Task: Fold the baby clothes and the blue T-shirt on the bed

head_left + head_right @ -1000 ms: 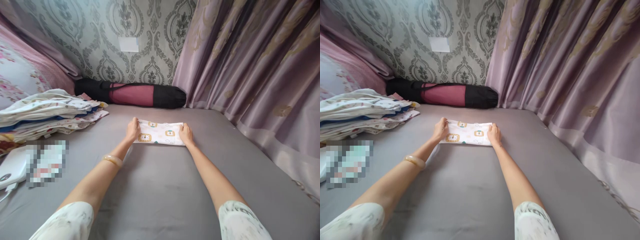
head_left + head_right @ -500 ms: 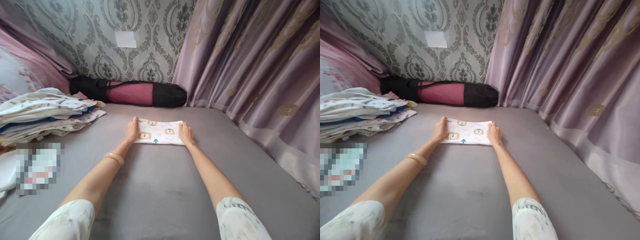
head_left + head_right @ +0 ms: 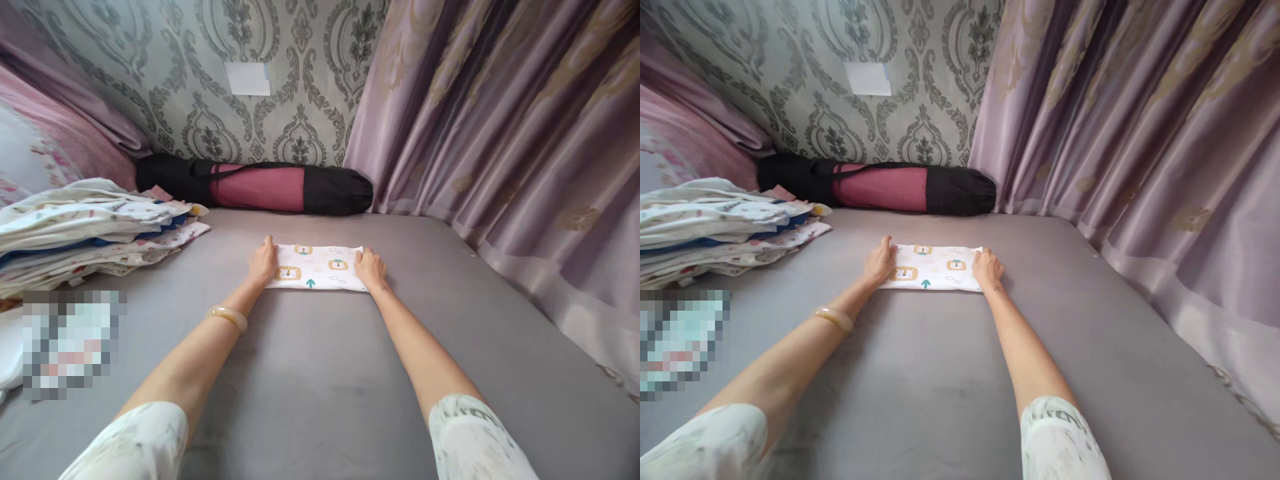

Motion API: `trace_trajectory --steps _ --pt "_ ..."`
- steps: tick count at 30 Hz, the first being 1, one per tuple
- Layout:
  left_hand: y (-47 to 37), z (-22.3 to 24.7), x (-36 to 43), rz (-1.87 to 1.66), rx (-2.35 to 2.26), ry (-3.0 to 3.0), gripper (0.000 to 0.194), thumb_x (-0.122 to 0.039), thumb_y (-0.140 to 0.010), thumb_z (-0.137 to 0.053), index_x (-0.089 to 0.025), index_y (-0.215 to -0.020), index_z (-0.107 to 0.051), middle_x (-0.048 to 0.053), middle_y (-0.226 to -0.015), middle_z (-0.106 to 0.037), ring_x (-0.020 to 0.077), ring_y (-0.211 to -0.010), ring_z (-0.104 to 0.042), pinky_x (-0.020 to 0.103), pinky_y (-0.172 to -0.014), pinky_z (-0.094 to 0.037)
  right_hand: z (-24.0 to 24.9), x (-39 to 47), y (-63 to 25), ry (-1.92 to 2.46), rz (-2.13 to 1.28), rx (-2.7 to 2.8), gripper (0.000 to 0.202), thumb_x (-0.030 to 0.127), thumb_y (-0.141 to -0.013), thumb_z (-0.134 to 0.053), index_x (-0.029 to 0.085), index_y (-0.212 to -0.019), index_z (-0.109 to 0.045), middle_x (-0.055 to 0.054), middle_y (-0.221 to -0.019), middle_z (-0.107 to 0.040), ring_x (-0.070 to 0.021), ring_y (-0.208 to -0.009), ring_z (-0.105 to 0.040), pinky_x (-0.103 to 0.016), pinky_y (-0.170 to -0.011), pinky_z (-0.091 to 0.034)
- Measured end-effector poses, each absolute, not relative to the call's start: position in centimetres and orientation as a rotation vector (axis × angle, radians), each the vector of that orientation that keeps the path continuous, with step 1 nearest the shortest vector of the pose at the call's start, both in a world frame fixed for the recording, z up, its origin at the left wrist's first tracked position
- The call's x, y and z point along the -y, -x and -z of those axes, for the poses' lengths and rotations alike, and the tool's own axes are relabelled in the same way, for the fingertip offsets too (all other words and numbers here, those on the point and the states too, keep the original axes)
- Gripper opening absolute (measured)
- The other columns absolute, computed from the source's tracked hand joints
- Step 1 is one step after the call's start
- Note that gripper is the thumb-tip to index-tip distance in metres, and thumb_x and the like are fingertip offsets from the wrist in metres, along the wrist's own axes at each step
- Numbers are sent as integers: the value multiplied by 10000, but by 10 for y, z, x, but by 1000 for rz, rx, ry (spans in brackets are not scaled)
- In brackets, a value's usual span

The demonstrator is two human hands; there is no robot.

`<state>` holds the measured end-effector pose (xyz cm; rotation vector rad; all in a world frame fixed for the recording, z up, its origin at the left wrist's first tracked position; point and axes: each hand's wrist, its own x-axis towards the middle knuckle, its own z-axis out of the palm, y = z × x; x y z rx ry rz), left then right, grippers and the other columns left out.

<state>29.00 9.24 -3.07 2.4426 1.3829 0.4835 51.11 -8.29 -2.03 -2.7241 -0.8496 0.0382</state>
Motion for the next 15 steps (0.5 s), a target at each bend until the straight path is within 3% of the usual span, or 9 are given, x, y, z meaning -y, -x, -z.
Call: trace_trajectory --steps 9,15 --pt "-287 21 -86 -552 -1464 -2413 431 -363 -965 -403 -61 -1269 -450 246 -1161 -587 328 -1106 -596 402 -914 -451 7 90 -514 2625 -196 750 392 369 -984 -405 114 -1227 -576 -209 -1145 -672 -322 -1103 -633 -396 -879 -470" --pt "-313 15 -64 -674 -1266 -2524 382 -304 -959 -426 -79 -1262 -482 224 -1186 -578 321 -1189 -534 418 -992 -410 0 80 -482 2527 138 1018 402 256 -987 -345 126 -1321 -527 -200 -1333 -568 -306 -1235 -534 -427 -1019 -383"
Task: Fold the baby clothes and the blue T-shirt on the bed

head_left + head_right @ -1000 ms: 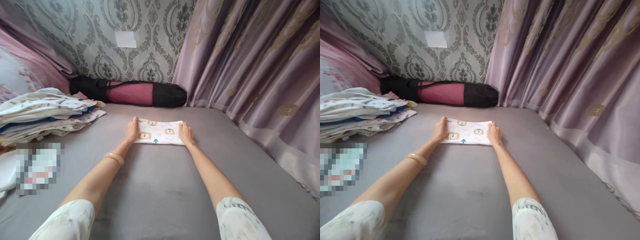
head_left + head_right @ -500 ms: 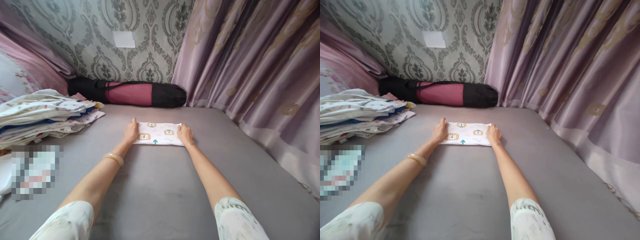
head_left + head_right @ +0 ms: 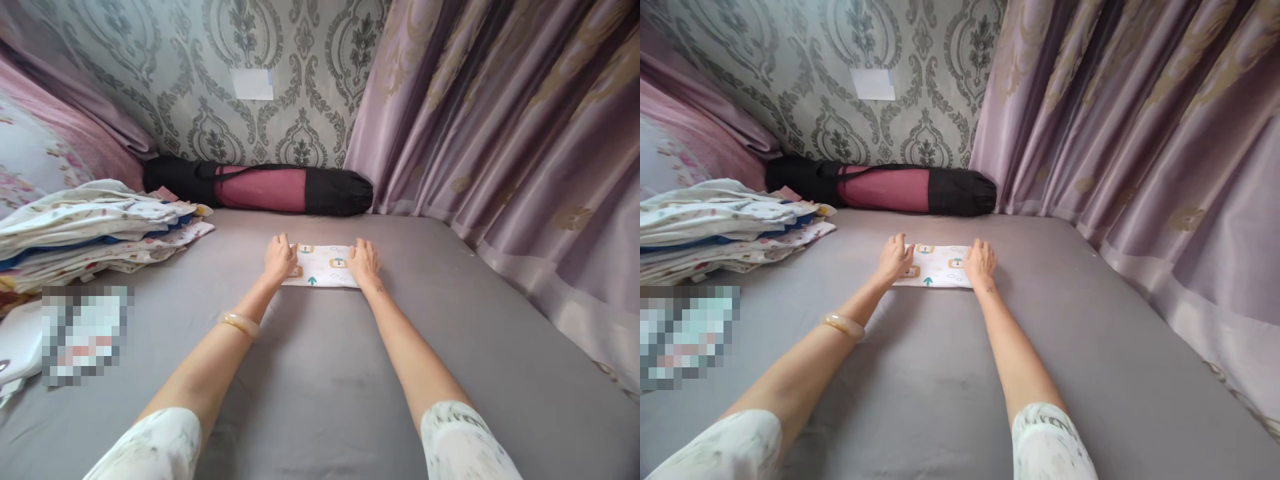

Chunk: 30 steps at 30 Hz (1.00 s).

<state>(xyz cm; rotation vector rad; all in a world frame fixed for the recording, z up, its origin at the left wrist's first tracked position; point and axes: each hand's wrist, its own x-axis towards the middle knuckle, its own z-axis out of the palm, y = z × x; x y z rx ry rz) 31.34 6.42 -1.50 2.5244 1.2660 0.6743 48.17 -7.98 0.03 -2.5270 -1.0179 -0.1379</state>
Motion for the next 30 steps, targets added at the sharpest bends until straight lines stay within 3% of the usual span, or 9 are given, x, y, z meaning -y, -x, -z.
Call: trace_trajectory --steps 4,8,13,21,30 --pt "-337 20 -41 -600 -1090 -2586 377 -231 -962 -382 -79 -1289 -489 224 -1253 -584 302 -1226 -526 429 -1035 -385 7 63 -452 2349 79 1545 460 208 -983 -313 186 -1405 -493 -101 -1519 -434 -239 -1406 -358 -416 -1157 -227" --pt "-344 28 -24 -499 -1042 -2650 417 -175 -956 -326 -86 -1330 -486 214 -1410 -514 314 -1389 -387 532 -1148 -235 17 55 -437 2334 -84 1710 513 236 -988 -299 196 -1488 -405 -63 -1594 -318 -240 -1482 -215 -469 -1197 -132" --pt "-340 42 -22 -424 -1041 -2679 486 -220 -979 -281 -123 -1433 -427 182 -1533 -397 300 -1465 -276 540 -1171 -201 25 55 -436 2354 -130 1726 535 277 -992 -281 215 -1516 -367 -48 -1600 -302 -244 -1484 -216 -479 -1202 -120" --pt "-338 44 -26 -359 -1127 -2683 532 -333 -998 -273 -142 -1476 -407 180 -1578 -311 303 -1473 -258 509 -1183 -189 30 55 -437 2368 -73 1679 525 317 -1009 -273 224 -1516 -369 -60 -1594 -315 -251 -1480 -227 -480 -1196 -131" --pt "-327 47 -37 -403 -1308 -2618 663 -476 -973 -348 -62 -1489 -373 225 -1547 -348 355 -1457 -268 485 -1183 -191 35 58 -441 2441 -23 1517 547 311 -1001 -284 117 -1507 -361 -108 -1599 -291 -237 -1487 -196 -443 -1203 -102"
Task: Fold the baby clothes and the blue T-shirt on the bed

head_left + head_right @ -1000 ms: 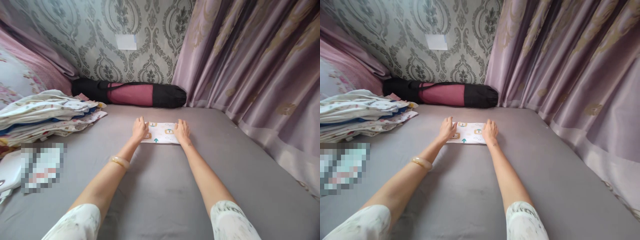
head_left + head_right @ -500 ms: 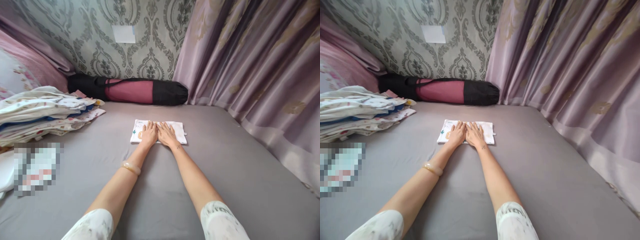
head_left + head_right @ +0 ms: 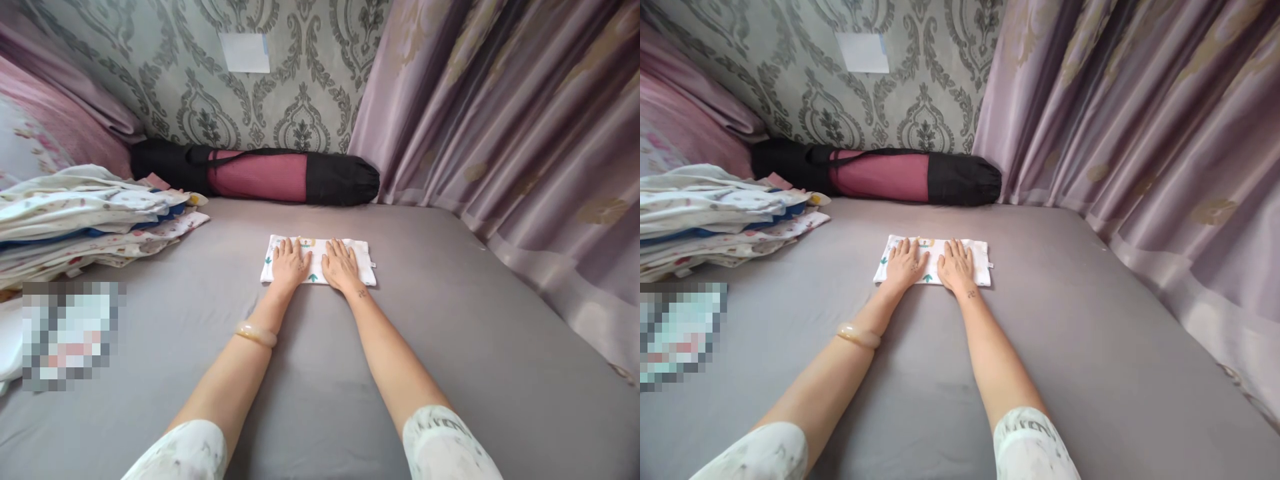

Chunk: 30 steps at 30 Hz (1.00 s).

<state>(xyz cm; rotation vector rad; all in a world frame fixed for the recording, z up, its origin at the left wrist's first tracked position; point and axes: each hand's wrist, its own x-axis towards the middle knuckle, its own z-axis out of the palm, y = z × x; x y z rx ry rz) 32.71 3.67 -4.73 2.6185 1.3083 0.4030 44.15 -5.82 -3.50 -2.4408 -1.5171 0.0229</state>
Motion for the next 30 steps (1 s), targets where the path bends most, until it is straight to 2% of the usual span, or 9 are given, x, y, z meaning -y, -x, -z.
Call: trace_trajectory --steps 7,14,18,23,30 --pt "-316 49 -46 -423 -1391 -2600 692 -474 -969 -340 23 -1448 -391 255 -1536 -349 361 -1458 -262 480 -1185 -203 38 66 -455 2518 -23 1400 578 309 -999 -268 58 -1517 -321 -135 -1606 -262 -264 -1480 -212 -434 -1199 -126" --pt "-310 42 -47 -391 -1425 -2620 596 -366 -980 -271 -1 -1427 -420 222 -1543 -358 335 -1457 -283 463 -1161 -282 38 74 -469 2612 -37 1279 600 340 -1005 -247 21 -1509 -317 -159 -1598 -270 -261 -1480 -208 -397 -1195 -147" --pt "-303 38 -53 -326 -1433 -2594 636 -388 -986 -247 17 -1459 -372 222 -1564 -315 340 -1450 -296 457 -1166 -278 35 80 -475 2660 -77 1202 619 369 -1014 -220 17 -1519 -285 -167 -1608 -236 -266 -1482 -201 -395 -1188 -166" --pt "-295 36 -63 -190 -1390 -2549 691 -448 -994 -208 0 -1515 -287 189 -1599 -246 325 -1480 -226 440 -1191 -236 33 87 -484 2702 -154 1189 644 409 -1023 -182 25 -1537 -231 -163 -1619 -197 -249 -1486 -192 -382 -1182 -176" --pt "-292 39 -66 -124 -1368 -2559 716 -489 -992 -182 -31 -1538 -244 182 -1612 -194 323 -1481 -223 476 -1194 -207 34 87 -485 2727 -150 1198 644 413 -1026 -166 27 -1537 -240 -164 -1620 -191 -250 -1485 -196 -392 -1184 -173"
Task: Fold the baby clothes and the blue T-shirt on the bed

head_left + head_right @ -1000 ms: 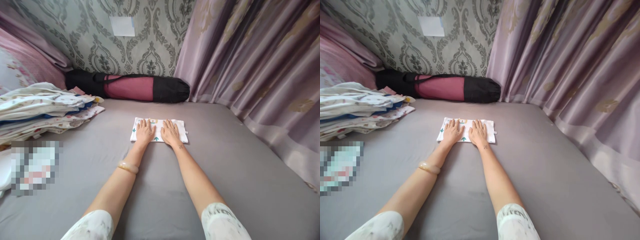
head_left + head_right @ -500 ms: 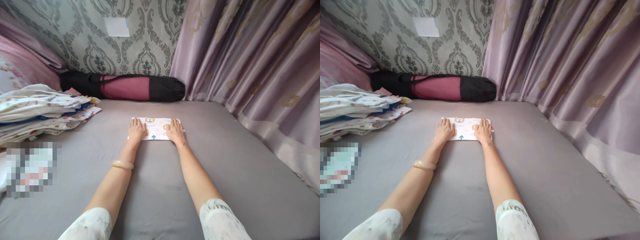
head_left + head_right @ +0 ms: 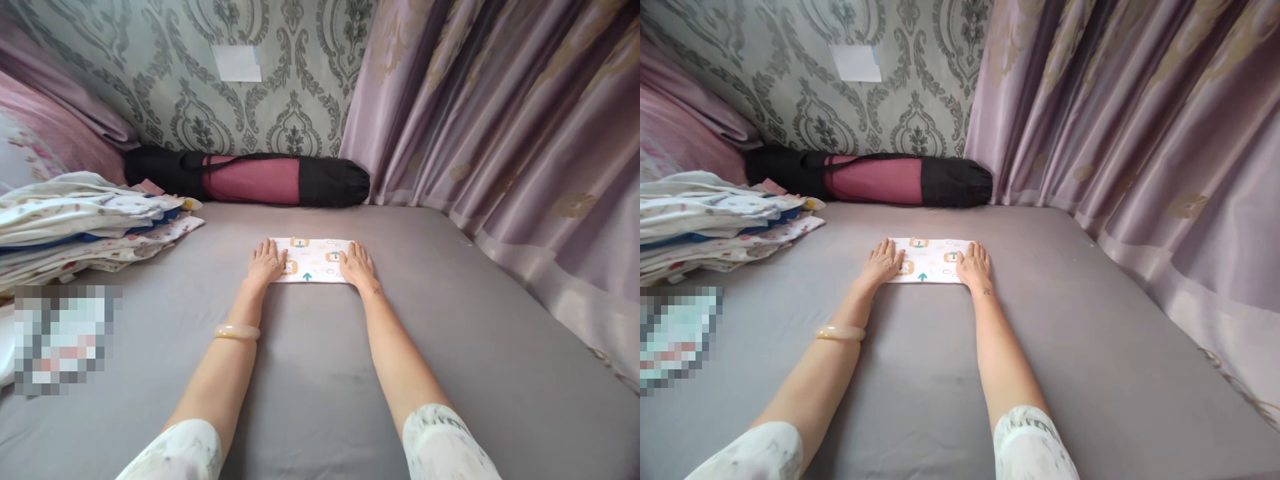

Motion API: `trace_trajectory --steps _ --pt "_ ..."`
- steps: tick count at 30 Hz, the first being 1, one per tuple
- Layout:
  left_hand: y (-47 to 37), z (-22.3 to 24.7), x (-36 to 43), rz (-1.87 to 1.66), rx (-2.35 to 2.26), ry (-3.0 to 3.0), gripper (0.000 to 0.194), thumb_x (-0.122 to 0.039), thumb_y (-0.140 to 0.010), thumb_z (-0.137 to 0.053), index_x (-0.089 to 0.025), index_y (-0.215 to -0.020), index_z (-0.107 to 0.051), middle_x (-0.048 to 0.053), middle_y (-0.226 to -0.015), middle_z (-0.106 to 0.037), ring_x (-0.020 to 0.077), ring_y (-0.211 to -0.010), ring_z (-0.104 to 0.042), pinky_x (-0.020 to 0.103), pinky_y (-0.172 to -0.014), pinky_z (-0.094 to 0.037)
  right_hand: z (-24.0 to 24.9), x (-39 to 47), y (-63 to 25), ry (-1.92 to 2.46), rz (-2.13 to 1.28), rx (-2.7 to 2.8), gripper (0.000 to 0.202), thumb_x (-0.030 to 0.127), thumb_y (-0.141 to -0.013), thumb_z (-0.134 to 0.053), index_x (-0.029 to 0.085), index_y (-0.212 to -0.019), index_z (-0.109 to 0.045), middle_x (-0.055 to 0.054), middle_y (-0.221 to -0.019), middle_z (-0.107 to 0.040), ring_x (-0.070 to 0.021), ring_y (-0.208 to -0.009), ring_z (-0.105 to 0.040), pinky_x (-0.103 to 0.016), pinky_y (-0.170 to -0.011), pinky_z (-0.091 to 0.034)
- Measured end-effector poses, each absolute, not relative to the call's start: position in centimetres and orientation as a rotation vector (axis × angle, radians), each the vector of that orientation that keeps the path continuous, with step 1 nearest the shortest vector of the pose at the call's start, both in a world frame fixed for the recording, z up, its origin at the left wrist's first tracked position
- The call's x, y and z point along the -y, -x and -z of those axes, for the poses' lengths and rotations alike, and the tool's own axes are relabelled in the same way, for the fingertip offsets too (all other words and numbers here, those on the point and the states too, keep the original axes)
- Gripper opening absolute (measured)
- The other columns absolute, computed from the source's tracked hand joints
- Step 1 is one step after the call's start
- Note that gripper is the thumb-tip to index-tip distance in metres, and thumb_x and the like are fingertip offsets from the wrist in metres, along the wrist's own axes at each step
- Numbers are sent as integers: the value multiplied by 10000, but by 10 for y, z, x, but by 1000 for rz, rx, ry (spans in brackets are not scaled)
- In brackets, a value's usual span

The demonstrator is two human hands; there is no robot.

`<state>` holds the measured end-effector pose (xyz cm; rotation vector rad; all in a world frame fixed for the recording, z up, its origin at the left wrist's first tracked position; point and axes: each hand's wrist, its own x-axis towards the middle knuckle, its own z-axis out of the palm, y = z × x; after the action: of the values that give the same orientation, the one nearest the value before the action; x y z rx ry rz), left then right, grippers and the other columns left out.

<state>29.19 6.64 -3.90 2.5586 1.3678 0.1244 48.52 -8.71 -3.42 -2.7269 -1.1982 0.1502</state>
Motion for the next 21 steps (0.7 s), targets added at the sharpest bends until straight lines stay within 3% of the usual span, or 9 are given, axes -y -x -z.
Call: trace_trajectory --steps 6,9,13,21 --pt "-298 30 -61 -231 -1372 -2658 698 -482 -996 -163 -44 -1522 -299 173 -1608 -226 318 -1500 -154 535 -1198 -147 25 85 -479 2655 -41 1248 602 397 -1028 -183 95 -1541 -272 -149 -1620 -207 -266 -1494 -171 -491 -1197 -113" --pt "-302 30 -57 -293 -1299 -2762 677 -469 -998 -184 -51 -1512 -329 170 -1600 -261 308 -1500 -163 505 -1207 -135 24 83 -473 2600 11 1327 583 398 -1029 -195 140 -1544 -282 -125 -1626 -204 -263 -1494 -173 -474 -1200 -119" --pt "-305 37 -54 -180 -1244 -2748 670 -457 -995 -196 -46 -1505 -336 173 -1587 -293 330 -1488 -194 502 -1184 -212 29 82 -470 2627 -63 1369 575 405 -1025 -226 155 -1536 -313 -120 -1616 -244 -268 -1489 -195 -447 -1192 -175" --pt "-303 38 -56 -155 -1248 -2700 665 -468 -996 -195 -68 -1512 -316 170 -1598 -267 331 -1493 -172 527 -1177 -215 32 83 -471 2631 -59 1365 572 400 -1026 -221 153 -1534 -316 -120 -1614 -248 -262 -1492 -185 -441 -1191 -185"
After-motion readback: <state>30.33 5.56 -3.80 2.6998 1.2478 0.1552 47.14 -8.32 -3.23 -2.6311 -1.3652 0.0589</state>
